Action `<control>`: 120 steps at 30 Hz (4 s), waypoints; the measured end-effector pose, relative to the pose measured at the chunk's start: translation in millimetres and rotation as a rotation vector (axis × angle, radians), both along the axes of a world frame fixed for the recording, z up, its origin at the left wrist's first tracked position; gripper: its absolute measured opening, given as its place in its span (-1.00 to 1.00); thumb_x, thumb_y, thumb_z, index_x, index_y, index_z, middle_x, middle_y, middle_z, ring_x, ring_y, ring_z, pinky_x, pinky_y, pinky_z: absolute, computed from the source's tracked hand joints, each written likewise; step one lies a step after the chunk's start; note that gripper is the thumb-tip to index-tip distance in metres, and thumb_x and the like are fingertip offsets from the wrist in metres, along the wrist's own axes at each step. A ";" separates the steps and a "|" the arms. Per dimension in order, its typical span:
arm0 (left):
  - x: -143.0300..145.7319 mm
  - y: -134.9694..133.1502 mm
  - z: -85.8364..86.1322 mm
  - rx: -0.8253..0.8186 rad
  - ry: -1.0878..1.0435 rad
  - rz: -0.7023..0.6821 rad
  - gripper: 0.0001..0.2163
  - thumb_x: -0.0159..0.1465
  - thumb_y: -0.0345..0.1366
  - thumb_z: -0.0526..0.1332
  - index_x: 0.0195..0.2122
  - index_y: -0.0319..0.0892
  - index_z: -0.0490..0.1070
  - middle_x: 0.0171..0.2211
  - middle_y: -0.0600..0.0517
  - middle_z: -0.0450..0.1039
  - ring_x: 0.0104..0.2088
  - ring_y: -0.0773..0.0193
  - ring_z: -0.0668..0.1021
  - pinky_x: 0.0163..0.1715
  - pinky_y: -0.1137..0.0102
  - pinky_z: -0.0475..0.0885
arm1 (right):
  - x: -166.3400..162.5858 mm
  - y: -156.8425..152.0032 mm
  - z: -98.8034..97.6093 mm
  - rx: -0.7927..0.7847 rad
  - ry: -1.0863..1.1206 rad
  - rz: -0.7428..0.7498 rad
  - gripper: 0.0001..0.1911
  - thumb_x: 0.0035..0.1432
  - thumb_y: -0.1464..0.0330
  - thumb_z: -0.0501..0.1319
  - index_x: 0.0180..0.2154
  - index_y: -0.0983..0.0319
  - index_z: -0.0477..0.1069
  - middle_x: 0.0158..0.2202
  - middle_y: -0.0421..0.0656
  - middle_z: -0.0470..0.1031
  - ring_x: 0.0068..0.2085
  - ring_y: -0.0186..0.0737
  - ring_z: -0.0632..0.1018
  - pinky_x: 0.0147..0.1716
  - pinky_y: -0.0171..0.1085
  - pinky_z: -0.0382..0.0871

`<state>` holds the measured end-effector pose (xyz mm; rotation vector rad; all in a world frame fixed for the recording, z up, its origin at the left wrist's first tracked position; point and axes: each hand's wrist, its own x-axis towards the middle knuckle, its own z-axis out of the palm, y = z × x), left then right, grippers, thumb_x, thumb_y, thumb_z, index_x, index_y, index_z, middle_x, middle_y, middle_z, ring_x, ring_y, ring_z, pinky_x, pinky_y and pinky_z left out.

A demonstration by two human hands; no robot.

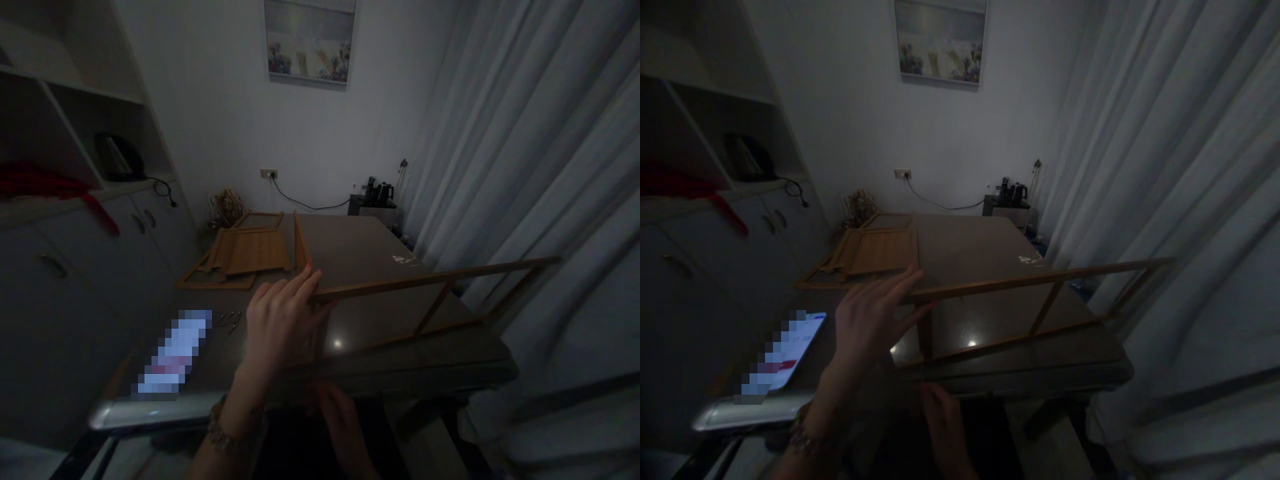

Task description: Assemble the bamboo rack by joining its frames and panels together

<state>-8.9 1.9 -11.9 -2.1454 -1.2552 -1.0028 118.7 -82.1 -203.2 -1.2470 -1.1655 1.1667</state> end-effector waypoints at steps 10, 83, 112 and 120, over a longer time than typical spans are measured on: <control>-0.9 -0.7 1.0 0.012 0.006 0.005 -0.60 0.21 -0.04 0.24 0.02 -0.10 0.43 0.00 0.02 0.52 -0.27 0.13 0.61 -0.35 0.21 0.39 | -4.4 -1.8 -1.2 0.121 -0.226 0.088 -0.63 0.30 0.09 0.07 -0.10 0.09 0.56 -0.23 -0.13 0.61 -0.23 -0.12 0.57 -0.17 -0.24 0.39; -1.0 0.7 -1.2 0.004 0.011 -0.001 -0.58 0.21 -0.03 0.23 0.05 -0.08 0.41 0.02 0.02 0.51 -0.26 0.13 0.61 -0.35 0.20 0.38 | 7.1 6.1 -30.4 0.552 -0.598 -0.043 -0.73 0.39 0.29 -0.01 -0.14 0.13 0.46 -0.23 -0.14 0.58 -0.20 -0.20 0.59 -0.17 -0.28 0.49; -0.5 1.0 -1.4 0.010 0.010 0.012 -0.58 0.21 -0.03 0.23 0.05 -0.08 0.42 0.03 0.02 0.51 -0.26 0.13 0.61 -0.35 0.20 0.40 | 7.7 1.9 -17.7 0.513 -0.691 0.046 -0.72 0.29 0.46 0.11 -0.03 0.08 0.44 -0.16 -0.17 0.57 -0.12 -0.15 0.55 -0.07 -0.17 0.43; -0.8 0.7 -0.8 0.018 0.010 0.000 -0.58 0.20 -0.03 0.24 0.03 -0.09 0.44 0.00 -0.01 0.52 -0.27 0.12 0.61 -0.36 0.21 0.38 | 3.8 2.4 -28.9 0.444 -0.463 -0.090 -0.77 0.29 0.20 0.16 -0.23 0.14 0.54 -0.32 -0.17 0.64 -0.32 -0.21 0.64 -0.31 -0.32 0.54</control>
